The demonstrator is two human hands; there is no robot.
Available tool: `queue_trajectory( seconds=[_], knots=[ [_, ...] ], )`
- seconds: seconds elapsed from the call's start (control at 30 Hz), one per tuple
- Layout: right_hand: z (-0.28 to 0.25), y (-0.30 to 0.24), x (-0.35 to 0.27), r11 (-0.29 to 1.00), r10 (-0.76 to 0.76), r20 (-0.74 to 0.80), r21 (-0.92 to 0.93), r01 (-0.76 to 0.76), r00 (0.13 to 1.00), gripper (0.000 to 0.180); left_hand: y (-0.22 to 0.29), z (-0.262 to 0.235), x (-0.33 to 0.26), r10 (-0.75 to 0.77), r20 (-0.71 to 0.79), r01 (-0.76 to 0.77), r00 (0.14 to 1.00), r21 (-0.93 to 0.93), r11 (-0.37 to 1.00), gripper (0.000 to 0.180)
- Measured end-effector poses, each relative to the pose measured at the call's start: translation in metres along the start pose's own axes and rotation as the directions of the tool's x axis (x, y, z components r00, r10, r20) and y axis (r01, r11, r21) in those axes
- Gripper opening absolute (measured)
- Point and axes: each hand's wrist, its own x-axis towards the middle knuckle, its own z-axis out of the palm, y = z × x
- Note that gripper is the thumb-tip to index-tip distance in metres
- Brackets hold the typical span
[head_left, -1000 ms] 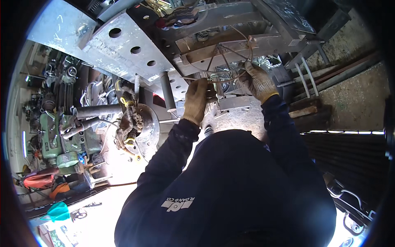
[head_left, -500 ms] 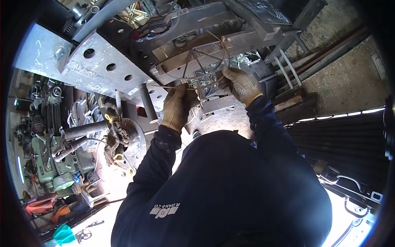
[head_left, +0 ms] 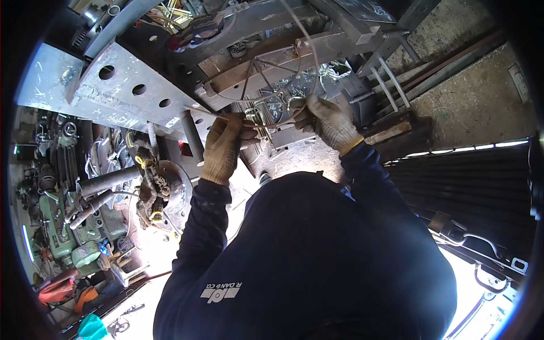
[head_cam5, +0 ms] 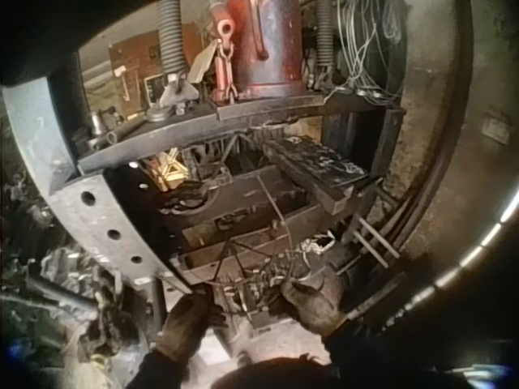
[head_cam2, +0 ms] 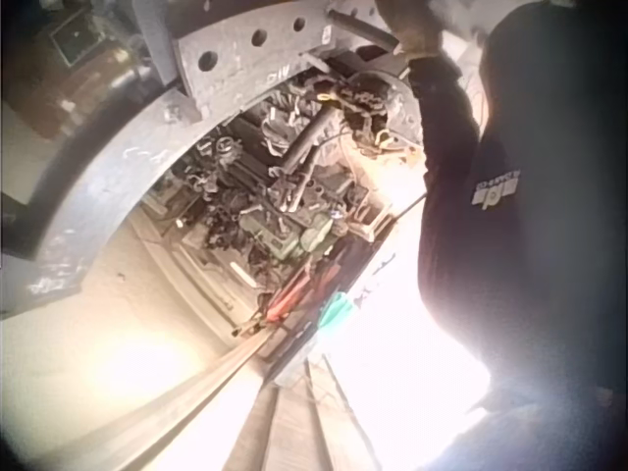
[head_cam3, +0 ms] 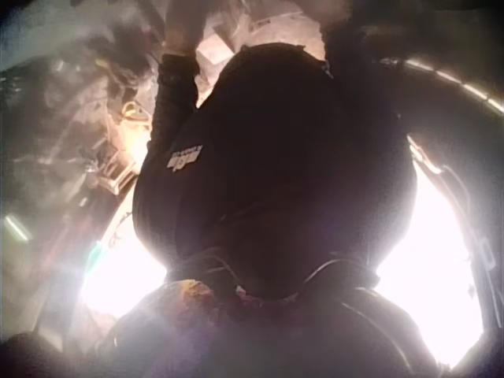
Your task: The person aligns and fits bent metal rods onto a metal frame jig by hand, adjusting and testing their shape.
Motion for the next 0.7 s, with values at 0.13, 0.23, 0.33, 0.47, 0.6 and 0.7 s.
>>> queue_trajectory(
  seconds=[0.13, 0.23, 0.33, 0.47, 0.6, 0.7],
  knots=[
    [-0.018, -0.009, 0.002, 0.982, -0.152, -0.133, -0.133, 0.135, 0.979, 0.068, 0.006, 0.0, 0.016, -0.029, 0.091, 0.026, 0.995, 0.035, 0.999, 0.034],
    [-0.044, -0.014, 0.016, 0.987, -0.128, -0.156, 0.074, 0.14, 0.979, 0.067, 0.007, -0.004, 0.027, -0.056, 0.153, 0.041, 0.987, 0.096, 0.995, 0.034],
    [-0.039, -0.018, 0.009, 0.978, -0.202, -0.19, 0.015, 0.209, 0.961, 0.065, 0.011, -0.005, 0.031, -0.056, 0.166, 0.04, 0.985, 0.098, 0.994, 0.034],
    [-0.036, -0.026, -0.003, 0.97, -0.231, -0.166, 0.033, 0.24, 0.959, 0.067, 0.018, -0.005, 0.039, -0.051, 0.188, 0.028, 0.981, 0.126, 0.992, 0.033],
    [-0.034, -0.037, -0.015, 0.956, -0.233, -0.073, -0.199, 0.215, 0.97, 0.082, 0.021, -0.004, 0.042, -0.043, 0.178, 0.019, 0.983, 0.134, 0.991, 0.033],
    [-0.031, -0.038, -0.022, 0.931, -0.268, -0.05, -0.27, 0.246, 0.962, 0.085, 0.028, 0.001, 0.04, -0.026, 0.163, -0.002, 0.986, 0.173, 0.985, 0.034]
  ],
)
